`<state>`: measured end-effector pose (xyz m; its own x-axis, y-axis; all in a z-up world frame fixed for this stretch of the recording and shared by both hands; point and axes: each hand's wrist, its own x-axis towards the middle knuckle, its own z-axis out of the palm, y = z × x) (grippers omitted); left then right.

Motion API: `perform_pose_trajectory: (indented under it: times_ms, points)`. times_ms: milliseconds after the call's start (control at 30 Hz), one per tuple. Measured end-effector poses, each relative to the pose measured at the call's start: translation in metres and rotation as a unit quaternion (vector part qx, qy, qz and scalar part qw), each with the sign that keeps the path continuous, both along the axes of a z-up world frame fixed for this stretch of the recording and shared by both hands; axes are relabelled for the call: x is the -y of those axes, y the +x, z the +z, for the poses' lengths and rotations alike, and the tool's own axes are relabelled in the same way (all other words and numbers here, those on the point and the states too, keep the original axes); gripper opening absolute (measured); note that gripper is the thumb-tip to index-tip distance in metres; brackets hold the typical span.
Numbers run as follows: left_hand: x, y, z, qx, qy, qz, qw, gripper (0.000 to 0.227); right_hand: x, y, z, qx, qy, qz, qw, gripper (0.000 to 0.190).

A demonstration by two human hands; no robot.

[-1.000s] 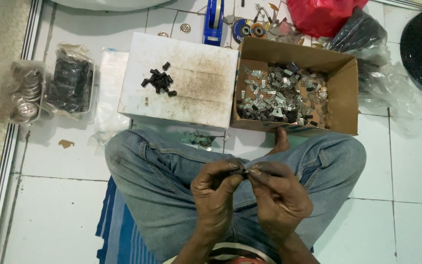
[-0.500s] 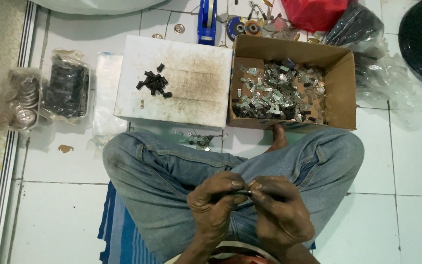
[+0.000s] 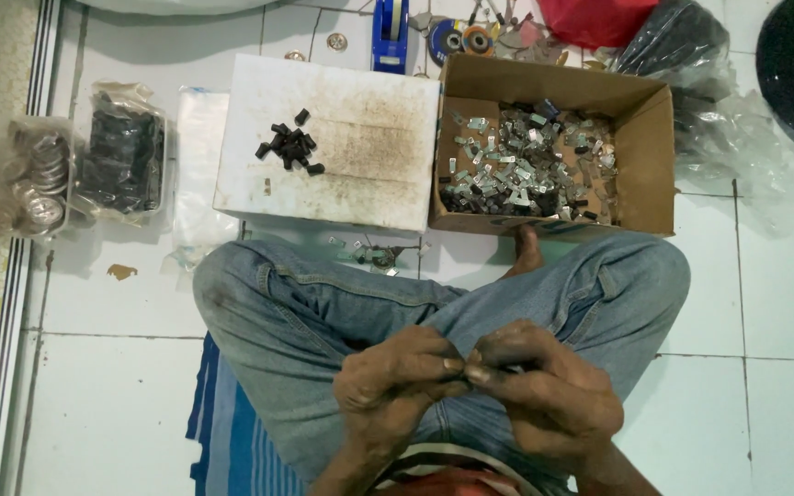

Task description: The person sits on the floor and repeatedly picks up small metal brackets and black plastic pieces from a cardboard box. They fit the plastic pieces onto the metal brackets by hand and place the assembled units onto a white board next to them.

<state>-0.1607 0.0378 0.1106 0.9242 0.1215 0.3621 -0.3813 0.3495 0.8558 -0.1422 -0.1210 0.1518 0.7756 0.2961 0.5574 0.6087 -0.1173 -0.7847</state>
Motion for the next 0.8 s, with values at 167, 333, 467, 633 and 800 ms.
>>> perform_pose_trajectory:
  times_ms: [167,333,467,633,800]
  points:
    - [-0.001,0.004,-0.03,-0.104,-0.002,0.061,0.993,0.018,0.002,0.034,0.002,-0.062,-0.128,0.041,0.989,0.016]
    - [0.01,0.006,-0.046,-0.213,-0.161,0.041,0.963,0.021,-0.003,0.046,-0.024,-0.206,-0.017,0.055,0.977,0.011]
    - [0.015,0.011,-0.04,-0.279,-0.255,0.026,0.925,0.023,-0.004,0.045,-0.04,-0.266,0.081,0.049,0.959,0.011]
    - [0.019,0.015,-0.042,-0.332,-0.316,0.037,0.888,0.022,-0.005,0.047,-0.046,-0.268,0.03,-0.006,0.963,0.013]
    - [0.02,0.017,-0.039,-0.339,-0.311,0.037,0.887,0.022,-0.004,0.047,-0.059,-0.277,0.059,-0.007,0.959,0.013]
